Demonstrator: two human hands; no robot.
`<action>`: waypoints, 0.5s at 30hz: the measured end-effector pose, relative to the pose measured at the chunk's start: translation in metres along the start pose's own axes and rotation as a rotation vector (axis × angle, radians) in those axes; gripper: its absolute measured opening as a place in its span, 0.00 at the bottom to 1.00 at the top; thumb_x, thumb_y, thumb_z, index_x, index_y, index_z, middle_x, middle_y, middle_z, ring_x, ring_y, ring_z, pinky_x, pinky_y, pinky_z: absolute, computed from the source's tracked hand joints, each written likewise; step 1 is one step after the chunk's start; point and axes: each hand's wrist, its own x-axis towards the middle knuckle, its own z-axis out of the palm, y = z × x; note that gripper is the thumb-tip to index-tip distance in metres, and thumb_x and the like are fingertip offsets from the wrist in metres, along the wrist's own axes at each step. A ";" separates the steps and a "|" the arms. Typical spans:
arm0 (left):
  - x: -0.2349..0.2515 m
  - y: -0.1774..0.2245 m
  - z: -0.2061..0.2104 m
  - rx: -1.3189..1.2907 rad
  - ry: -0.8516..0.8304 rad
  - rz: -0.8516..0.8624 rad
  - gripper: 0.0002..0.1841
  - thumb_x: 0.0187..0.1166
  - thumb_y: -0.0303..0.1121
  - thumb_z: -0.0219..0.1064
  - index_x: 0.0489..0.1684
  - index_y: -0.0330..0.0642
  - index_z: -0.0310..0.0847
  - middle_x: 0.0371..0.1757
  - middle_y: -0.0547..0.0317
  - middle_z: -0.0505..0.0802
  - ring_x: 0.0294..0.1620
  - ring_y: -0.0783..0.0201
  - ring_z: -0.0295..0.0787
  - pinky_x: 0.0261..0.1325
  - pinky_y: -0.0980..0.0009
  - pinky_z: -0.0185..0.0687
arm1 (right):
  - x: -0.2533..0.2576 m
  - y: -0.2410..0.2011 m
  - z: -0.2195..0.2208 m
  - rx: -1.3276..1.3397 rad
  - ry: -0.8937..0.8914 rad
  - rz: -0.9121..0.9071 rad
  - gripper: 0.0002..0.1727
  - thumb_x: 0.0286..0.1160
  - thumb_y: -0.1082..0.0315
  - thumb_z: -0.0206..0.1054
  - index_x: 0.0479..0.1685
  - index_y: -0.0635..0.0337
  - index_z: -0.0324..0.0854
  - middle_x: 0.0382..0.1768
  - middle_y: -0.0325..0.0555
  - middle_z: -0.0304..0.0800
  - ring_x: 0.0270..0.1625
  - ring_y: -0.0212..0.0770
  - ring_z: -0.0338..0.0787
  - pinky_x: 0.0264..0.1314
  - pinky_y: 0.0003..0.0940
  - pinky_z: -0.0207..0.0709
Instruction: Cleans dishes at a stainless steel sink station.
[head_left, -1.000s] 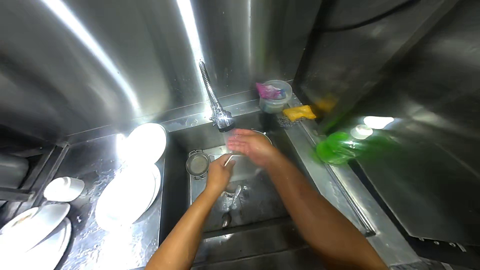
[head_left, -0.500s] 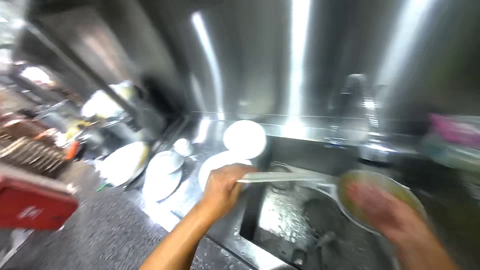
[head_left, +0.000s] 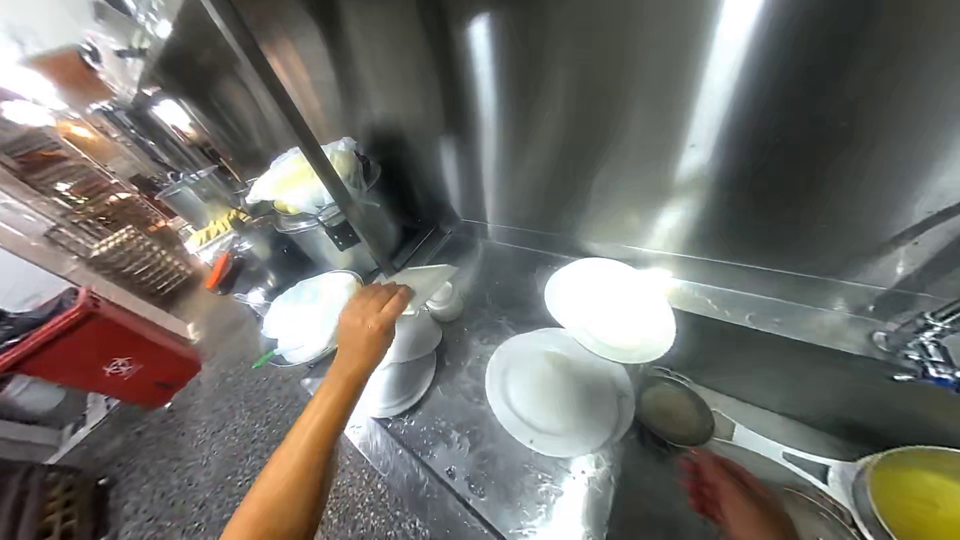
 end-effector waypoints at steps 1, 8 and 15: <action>-0.003 -0.013 0.014 -0.001 -0.022 -0.002 0.12 0.70 0.17 0.68 0.47 0.35 0.93 0.50 0.42 0.96 0.54 0.41 0.95 0.61 0.45 0.87 | 0.001 -0.008 0.019 -0.150 0.009 -0.054 0.26 0.89 0.57 0.55 0.70 0.74 0.73 0.53 0.58 0.87 0.47 0.46 0.89 0.50 0.47 0.84; -0.020 -0.071 0.086 -0.125 -0.277 -0.184 0.14 0.76 0.15 0.61 0.50 0.33 0.91 0.55 0.40 0.95 0.65 0.38 0.89 0.78 0.38 0.69 | 0.032 -0.047 0.098 -0.612 0.158 -0.046 0.46 0.66 0.61 0.82 0.82 0.76 0.64 0.73 0.80 0.72 0.75 0.74 0.77 0.75 0.66 0.71; -0.013 -0.097 0.114 -0.358 -0.770 -0.364 0.27 0.69 0.27 0.79 0.73 0.44 0.84 0.78 0.42 0.82 0.88 0.33 0.60 0.83 0.21 0.37 | 0.039 -0.062 0.097 -0.684 0.176 0.103 0.30 0.74 0.69 0.73 0.75 0.71 0.72 0.65 0.72 0.84 0.69 0.68 0.83 0.71 0.65 0.73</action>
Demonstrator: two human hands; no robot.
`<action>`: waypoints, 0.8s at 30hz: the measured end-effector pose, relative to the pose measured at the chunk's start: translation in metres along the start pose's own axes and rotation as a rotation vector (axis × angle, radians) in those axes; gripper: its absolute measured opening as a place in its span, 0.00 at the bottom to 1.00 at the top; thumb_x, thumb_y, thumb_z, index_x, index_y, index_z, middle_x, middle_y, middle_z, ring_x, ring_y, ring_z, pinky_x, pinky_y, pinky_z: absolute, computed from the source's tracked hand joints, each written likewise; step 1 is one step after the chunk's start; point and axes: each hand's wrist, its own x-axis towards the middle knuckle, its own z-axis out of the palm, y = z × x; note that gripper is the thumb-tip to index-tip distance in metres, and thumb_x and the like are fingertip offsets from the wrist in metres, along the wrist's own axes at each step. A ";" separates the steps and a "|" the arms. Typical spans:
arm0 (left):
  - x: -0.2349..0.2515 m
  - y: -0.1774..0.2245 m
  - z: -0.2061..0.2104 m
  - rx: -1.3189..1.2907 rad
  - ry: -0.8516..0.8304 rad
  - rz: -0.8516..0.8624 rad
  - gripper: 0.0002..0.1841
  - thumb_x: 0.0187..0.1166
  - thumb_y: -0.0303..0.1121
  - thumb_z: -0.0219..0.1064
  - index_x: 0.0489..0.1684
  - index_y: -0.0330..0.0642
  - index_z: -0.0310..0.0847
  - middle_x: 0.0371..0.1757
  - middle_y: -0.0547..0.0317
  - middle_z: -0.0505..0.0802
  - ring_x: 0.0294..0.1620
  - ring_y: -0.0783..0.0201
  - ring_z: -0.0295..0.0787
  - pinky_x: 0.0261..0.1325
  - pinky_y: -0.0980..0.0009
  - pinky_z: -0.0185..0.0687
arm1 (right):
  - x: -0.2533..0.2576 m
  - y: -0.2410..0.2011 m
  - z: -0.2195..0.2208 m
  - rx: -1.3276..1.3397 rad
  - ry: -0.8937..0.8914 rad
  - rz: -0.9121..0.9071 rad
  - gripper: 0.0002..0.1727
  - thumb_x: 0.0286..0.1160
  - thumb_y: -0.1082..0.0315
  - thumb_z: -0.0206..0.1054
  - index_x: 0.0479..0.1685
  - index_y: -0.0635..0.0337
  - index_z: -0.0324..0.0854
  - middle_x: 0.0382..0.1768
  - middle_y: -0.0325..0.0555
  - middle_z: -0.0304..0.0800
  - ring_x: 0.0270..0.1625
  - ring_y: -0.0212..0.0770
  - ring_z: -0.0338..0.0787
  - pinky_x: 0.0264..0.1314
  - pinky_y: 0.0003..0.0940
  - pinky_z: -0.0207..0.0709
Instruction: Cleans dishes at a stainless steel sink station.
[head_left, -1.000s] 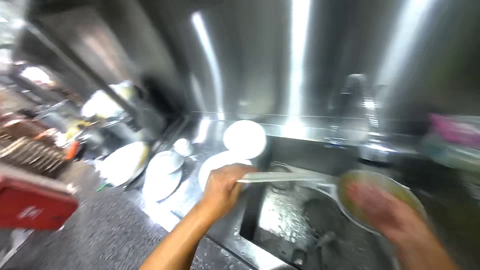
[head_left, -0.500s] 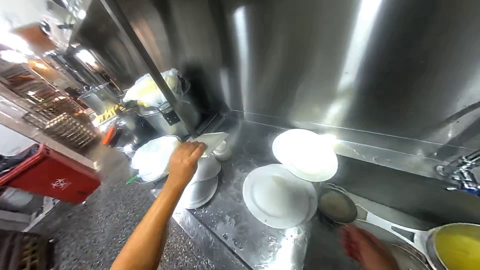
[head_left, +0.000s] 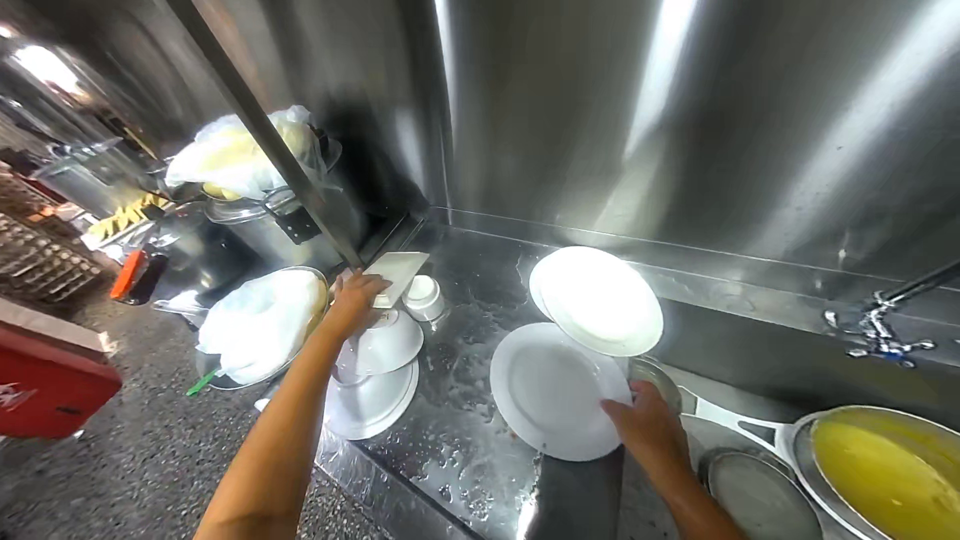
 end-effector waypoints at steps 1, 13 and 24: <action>0.003 0.003 -0.006 -0.004 -0.117 -0.079 0.32 0.72 0.33 0.79 0.80 0.47 0.78 0.84 0.43 0.76 0.91 0.34 0.53 0.83 0.20 0.33 | -0.001 -0.003 -0.002 -0.019 -0.016 0.016 0.30 0.74 0.68 0.73 0.75 0.71 0.73 0.66 0.71 0.84 0.70 0.67 0.83 0.71 0.64 0.73; -0.078 0.198 0.020 -0.344 -0.010 0.084 0.19 0.82 0.33 0.68 0.69 0.35 0.83 0.60 0.43 0.91 0.57 0.51 0.92 0.64 0.50 0.86 | -0.031 0.047 -0.047 0.510 -0.078 0.123 0.30 0.71 0.79 0.64 0.76 0.71 0.66 0.62 0.68 0.81 0.60 0.56 0.86 0.59 0.55 0.80; -0.101 0.476 0.171 -1.477 -0.649 -0.560 0.19 0.93 0.30 0.50 0.76 0.31 0.66 0.52 0.43 0.90 0.47 0.59 0.92 0.52 0.61 0.89 | -0.056 0.219 -0.199 0.873 0.113 0.335 0.25 0.75 0.81 0.59 0.75 0.63 0.72 0.55 0.57 0.86 0.48 0.44 0.90 0.47 0.41 0.86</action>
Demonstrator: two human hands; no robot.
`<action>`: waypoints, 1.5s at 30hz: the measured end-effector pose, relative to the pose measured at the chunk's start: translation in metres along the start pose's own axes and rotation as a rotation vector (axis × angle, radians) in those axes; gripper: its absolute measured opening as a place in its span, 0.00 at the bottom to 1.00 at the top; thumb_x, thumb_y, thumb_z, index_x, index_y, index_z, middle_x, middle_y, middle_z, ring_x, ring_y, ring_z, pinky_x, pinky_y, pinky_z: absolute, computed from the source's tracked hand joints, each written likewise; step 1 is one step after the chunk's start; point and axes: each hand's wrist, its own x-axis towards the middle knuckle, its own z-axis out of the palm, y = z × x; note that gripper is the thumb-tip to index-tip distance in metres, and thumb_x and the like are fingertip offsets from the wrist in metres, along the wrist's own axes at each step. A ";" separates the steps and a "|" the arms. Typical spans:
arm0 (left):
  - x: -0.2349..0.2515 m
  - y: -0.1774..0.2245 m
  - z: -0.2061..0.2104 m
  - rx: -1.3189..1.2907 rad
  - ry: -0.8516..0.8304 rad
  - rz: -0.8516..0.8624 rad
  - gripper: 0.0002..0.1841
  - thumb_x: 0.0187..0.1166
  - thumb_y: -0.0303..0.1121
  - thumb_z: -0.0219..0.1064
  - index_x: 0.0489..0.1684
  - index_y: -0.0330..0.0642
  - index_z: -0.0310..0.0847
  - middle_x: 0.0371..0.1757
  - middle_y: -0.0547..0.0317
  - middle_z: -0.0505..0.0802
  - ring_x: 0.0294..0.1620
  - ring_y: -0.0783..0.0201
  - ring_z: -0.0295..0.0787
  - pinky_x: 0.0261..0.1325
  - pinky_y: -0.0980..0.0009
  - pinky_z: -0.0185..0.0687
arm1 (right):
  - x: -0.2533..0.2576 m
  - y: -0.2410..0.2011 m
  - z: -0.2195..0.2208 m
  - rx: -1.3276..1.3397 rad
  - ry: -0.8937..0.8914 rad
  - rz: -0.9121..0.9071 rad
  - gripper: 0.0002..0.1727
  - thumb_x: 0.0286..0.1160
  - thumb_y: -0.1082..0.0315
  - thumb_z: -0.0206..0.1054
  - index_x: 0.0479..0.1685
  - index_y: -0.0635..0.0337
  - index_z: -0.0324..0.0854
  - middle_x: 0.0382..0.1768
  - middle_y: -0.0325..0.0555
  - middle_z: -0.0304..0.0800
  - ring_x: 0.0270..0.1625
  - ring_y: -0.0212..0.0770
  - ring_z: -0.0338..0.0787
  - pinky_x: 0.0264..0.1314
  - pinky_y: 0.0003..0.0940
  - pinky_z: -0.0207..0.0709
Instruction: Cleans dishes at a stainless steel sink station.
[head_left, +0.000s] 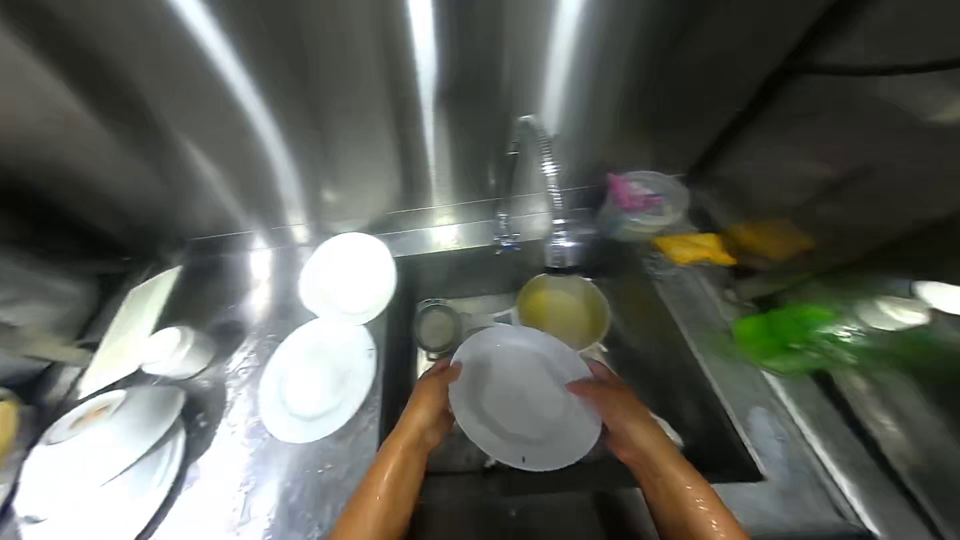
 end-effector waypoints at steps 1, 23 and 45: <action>0.009 -0.008 0.019 -0.034 -0.009 -0.045 0.20 0.93 0.30 0.49 0.79 0.32 0.64 0.54 0.41 0.90 0.49 0.56 0.91 0.54 0.59 0.89 | 0.002 -0.001 -0.016 -0.032 0.019 -0.020 0.26 0.76 0.81 0.60 0.76 0.63 0.71 0.57 0.58 0.86 0.50 0.45 0.90 0.49 0.42 0.85; 0.039 -0.038 0.136 -0.095 0.003 0.314 0.19 0.95 0.39 0.45 0.78 0.45 0.70 0.55 0.54 0.91 0.51 0.64 0.91 0.55 0.61 0.89 | 0.006 0.039 -0.049 -0.757 -0.256 -0.659 0.29 0.89 0.63 0.56 0.85 0.70 0.67 0.86 0.64 0.67 0.90 0.60 0.64 0.93 0.54 0.54; 0.017 -0.073 0.092 -0.148 0.003 -0.088 0.25 0.97 0.45 0.38 0.80 0.36 0.63 0.58 0.42 0.89 0.56 0.54 0.90 0.59 0.56 0.87 | 0.079 -0.002 -0.029 -1.099 -0.462 -0.610 0.30 0.91 0.59 0.57 0.88 0.63 0.64 0.88 0.59 0.64 0.93 0.58 0.57 0.95 0.54 0.43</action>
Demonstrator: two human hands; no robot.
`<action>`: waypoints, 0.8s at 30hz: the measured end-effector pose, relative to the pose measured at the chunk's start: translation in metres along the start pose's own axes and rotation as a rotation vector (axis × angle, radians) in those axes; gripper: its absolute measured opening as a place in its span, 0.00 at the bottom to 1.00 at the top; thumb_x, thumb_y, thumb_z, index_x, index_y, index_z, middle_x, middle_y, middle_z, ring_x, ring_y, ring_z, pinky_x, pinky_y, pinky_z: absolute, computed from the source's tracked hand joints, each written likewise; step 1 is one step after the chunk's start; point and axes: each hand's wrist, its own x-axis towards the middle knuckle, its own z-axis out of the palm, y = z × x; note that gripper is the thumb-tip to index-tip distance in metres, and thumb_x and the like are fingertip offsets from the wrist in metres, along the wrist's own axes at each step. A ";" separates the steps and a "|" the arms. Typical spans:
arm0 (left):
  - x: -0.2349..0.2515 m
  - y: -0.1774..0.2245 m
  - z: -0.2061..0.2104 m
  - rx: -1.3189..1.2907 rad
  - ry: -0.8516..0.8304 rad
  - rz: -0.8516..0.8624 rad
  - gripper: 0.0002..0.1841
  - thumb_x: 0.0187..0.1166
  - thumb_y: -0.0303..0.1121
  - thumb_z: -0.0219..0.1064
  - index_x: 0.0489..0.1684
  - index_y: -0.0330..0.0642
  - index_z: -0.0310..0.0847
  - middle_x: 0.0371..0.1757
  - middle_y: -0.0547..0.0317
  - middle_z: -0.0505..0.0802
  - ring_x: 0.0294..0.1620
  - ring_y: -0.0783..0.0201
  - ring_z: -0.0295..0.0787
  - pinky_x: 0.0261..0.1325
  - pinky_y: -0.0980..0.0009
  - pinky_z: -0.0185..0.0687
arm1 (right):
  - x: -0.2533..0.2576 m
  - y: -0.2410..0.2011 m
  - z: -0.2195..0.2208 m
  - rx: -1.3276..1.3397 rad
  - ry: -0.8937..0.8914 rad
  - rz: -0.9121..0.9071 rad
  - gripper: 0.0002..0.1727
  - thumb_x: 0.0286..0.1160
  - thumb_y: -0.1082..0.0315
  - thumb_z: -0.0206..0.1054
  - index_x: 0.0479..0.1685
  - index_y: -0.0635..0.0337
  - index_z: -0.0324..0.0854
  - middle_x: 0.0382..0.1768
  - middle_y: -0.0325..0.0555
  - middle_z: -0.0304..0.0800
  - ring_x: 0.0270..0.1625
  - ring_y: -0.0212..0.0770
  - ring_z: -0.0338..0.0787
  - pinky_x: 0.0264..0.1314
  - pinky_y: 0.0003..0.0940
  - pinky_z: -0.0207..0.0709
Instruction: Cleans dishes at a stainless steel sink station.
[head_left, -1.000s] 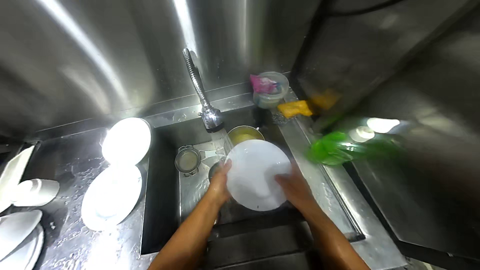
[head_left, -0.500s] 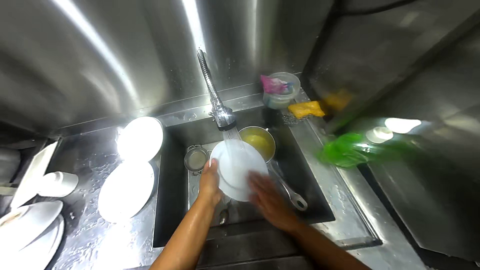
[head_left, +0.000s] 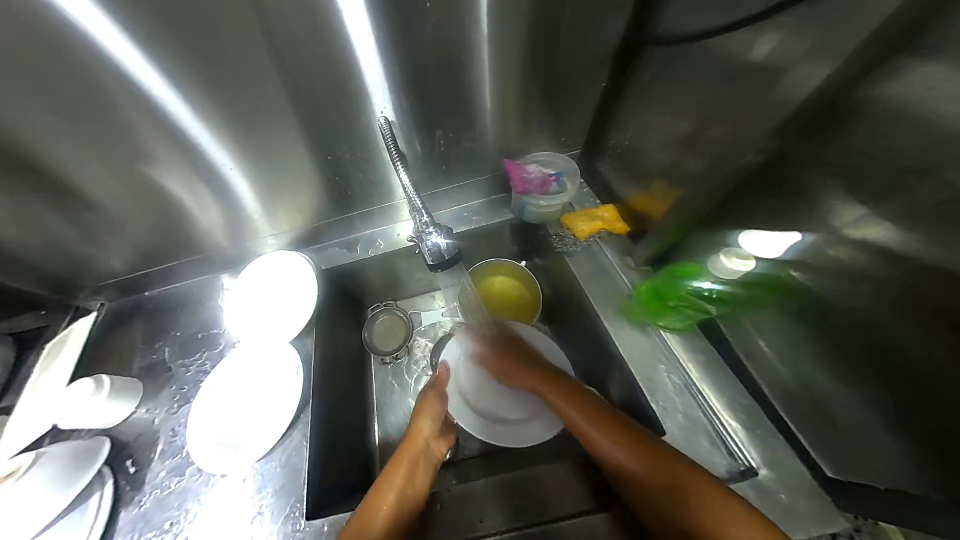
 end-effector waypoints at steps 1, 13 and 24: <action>0.001 0.001 -0.001 0.009 0.001 0.006 0.25 0.97 0.44 0.39 0.82 0.36 0.61 0.60 0.41 0.89 0.57 0.53 0.90 0.60 0.55 0.87 | -0.003 0.010 -0.014 0.013 0.051 0.139 0.31 0.87 0.56 0.62 0.86 0.62 0.68 0.83 0.60 0.72 0.88 0.60 0.66 0.91 0.57 0.53; 0.043 0.021 0.007 0.088 -0.209 -0.153 0.41 0.92 0.60 0.22 0.78 0.33 0.65 0.63 0.37 0.86 0.60 0.46 0.86 0.63 0.49 0.82 | -0.071 0.008 -0.037 0.263 0.579 -0.176 0.11 0.76 0.72 0.68 0.49 0.61 0.93 0.46 0.48 0.96 0.50 0.43 0.94 0.57 0.47 0.87; 0.032 0.012 0.023 -0.149 -0.255 0.031 0.17 0.94 0.33 0.42 0.75 0.39 0.65 0.48 0.49 0.90 0.48 0.59 0.91 0.54 0.59 0.88 | -0.079 -0.010 0.027 0.171 0.348 -0.315 0.24 0.85 0.66 0.59 0.76 0.64 0.80 0.78 0.54 0.81 0.87 0.56 0.71 0.93 0.58 0.52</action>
